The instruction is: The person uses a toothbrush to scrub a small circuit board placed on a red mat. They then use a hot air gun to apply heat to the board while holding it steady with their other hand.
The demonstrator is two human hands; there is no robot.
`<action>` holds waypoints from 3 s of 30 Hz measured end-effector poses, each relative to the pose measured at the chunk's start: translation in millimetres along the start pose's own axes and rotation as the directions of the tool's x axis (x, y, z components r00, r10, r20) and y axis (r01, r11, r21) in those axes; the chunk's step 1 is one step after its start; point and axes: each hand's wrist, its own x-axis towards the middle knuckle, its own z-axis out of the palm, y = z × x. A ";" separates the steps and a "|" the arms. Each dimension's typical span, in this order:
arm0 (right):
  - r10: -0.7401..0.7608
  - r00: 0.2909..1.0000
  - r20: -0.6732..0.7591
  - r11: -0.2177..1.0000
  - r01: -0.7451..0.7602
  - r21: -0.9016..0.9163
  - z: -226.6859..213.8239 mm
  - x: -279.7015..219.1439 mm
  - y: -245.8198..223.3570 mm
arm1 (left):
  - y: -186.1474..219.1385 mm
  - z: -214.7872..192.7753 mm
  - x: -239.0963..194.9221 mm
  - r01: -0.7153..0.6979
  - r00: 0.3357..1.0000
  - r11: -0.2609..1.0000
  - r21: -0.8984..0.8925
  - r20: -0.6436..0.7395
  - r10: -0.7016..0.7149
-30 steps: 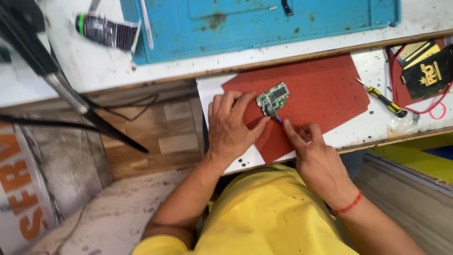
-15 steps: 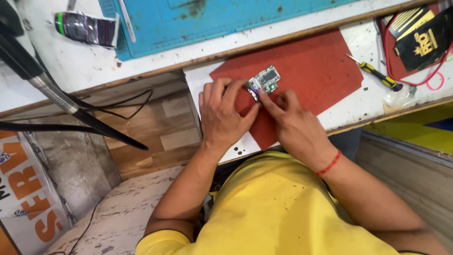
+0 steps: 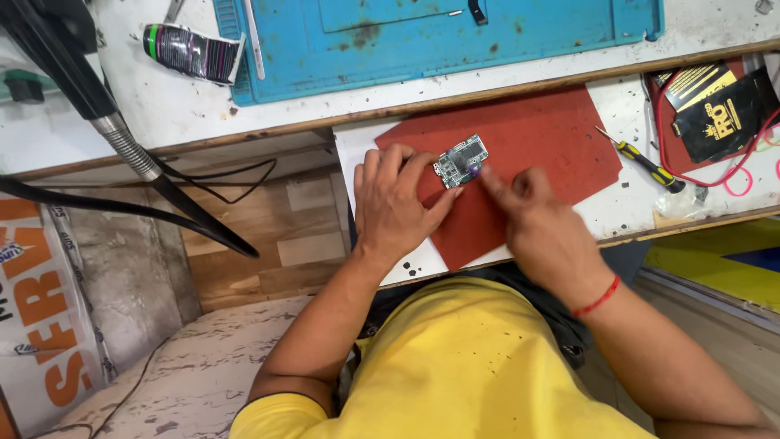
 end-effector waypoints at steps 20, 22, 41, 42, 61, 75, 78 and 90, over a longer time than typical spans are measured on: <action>-0.144 0.980 -0.140 0.977 0.164 0.138 3.0 -0.1 6.6 | 2.0 4.1 0.8 -0.031 0.999 0.999 0.032 -0.041 0.033; -0.098 0.990 -0.097 0.981 0.113 0.158 0.0 -5.0 8.4 | 1.6 5.7 -1.5 -0.029 0.999 0.999 0.019 -0.027 0.030; -0.156 0.981 -0.115 0.987 0.152 -0.045 -7.9 18.3 11.7 | 2.8 -0.2 -3.9 -0.014 0.998 1.000 0.021 -0.056 0.015; -0.115 0.984 -0.135 0.992 0.108 -0.060 -7.3 17.3 18.3 | 4.5 1.9 -4.9 -0.014 0.998 1.000 0.014 -0.053 0.015; -0.099 0.993 -0.057 0.994 0.102 0.046 24.4 -2.7 23.5 | 11.4 3.6 -16.0 0.000 0.997 0.997 0.078 -0.077 0.006; -0.089 0.996 0.031 0.996 0.088 0.031 3.4 -0.1 -2.7 | 9.3 -6.1 -9.4 -0.018 0.998 1.000 0.007 -0.066 0.018; -0.074 0.991 -0.114 0.997 0.074 -0.008 -2.0 5.4 0.2 | 2.6 -2.7 -13.7 -0.027 0.997 1.000 0.012 -0.072 0.027; -0.125 0.992 -0.018 0.989 0.126 0.075 12.6 -10.2 -12.4 | -1.7 0.0 -16.2 -0.047 0.994 0.999 -0.005 -0.103 0.046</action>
